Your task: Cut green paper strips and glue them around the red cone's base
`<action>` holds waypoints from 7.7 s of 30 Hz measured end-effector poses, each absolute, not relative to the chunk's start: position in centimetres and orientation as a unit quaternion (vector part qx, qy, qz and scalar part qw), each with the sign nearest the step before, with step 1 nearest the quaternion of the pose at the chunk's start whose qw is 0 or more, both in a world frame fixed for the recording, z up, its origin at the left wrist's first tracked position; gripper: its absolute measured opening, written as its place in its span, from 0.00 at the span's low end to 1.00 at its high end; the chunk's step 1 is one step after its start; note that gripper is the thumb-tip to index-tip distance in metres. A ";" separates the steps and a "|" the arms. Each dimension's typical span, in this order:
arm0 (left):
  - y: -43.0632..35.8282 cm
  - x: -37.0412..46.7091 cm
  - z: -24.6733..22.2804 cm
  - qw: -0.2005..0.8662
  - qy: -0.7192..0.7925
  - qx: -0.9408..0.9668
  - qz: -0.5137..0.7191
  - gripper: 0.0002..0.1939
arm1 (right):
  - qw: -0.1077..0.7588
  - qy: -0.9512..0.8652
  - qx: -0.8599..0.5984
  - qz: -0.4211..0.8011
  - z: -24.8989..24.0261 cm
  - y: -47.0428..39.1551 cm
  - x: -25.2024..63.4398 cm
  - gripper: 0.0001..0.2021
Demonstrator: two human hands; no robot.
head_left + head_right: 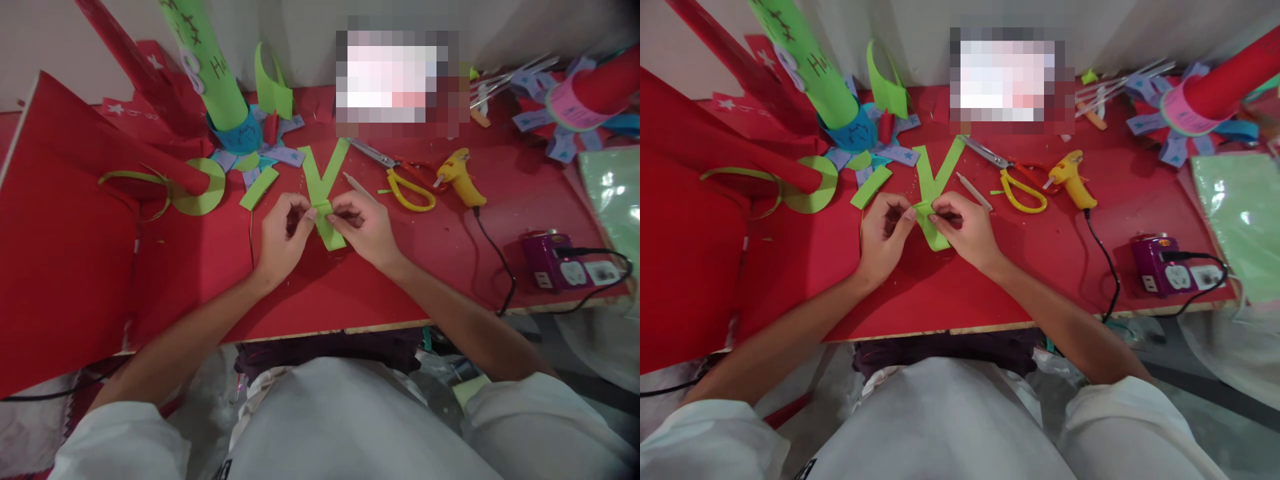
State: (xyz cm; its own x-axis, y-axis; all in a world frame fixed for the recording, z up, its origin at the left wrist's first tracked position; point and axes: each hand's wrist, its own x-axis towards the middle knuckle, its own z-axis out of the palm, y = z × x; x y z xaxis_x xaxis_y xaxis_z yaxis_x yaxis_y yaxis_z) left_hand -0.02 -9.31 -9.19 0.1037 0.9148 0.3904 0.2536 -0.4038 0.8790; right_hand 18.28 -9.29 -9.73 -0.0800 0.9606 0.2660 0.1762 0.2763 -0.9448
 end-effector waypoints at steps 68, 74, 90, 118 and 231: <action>-9.3 0.2 -9.6 0.305 0.410 0.728 0.457 0.06 | 0.490 -0.634 -0.445 0.400 -9.5 -9.6 18.5 0.17; -9.4 0.1 -9.5 0.304 0.410 0.730 0.454 0.07 | 0.498 -0.636 -0.434 0.399 -9.5 -9.6 18.4 0.17; -9.7 0.2 -9.5 0.302 0.413 0.726 0.459 0.10 | 0.520 -0.638 -0.430 0.371 -9.2 -9.8 18.2 0.18; -9.7 0.3 -9.5 0.246 0.387 0.794 0.399 0.05 | 0.498 -0.521 -0.407 0.561 -9.8 -8.5 19.0 0.21; -8.6 -0.6 -10.2 0.401 0.436 0.736 0.328 0.17 | 0.530 -0.570 -0.451 0.437 -9.7 -8.2 19.7 0.25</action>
State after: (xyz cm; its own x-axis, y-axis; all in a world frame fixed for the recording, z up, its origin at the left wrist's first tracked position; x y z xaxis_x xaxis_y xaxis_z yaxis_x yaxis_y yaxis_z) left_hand -0.58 -8.60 -10.21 0.4040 0.9049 0.1337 0.3786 -0.2985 0.8761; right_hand 19.70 -8.20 -9.70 -0.0310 0.9771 0.2106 0.0504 0.2119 -0.9760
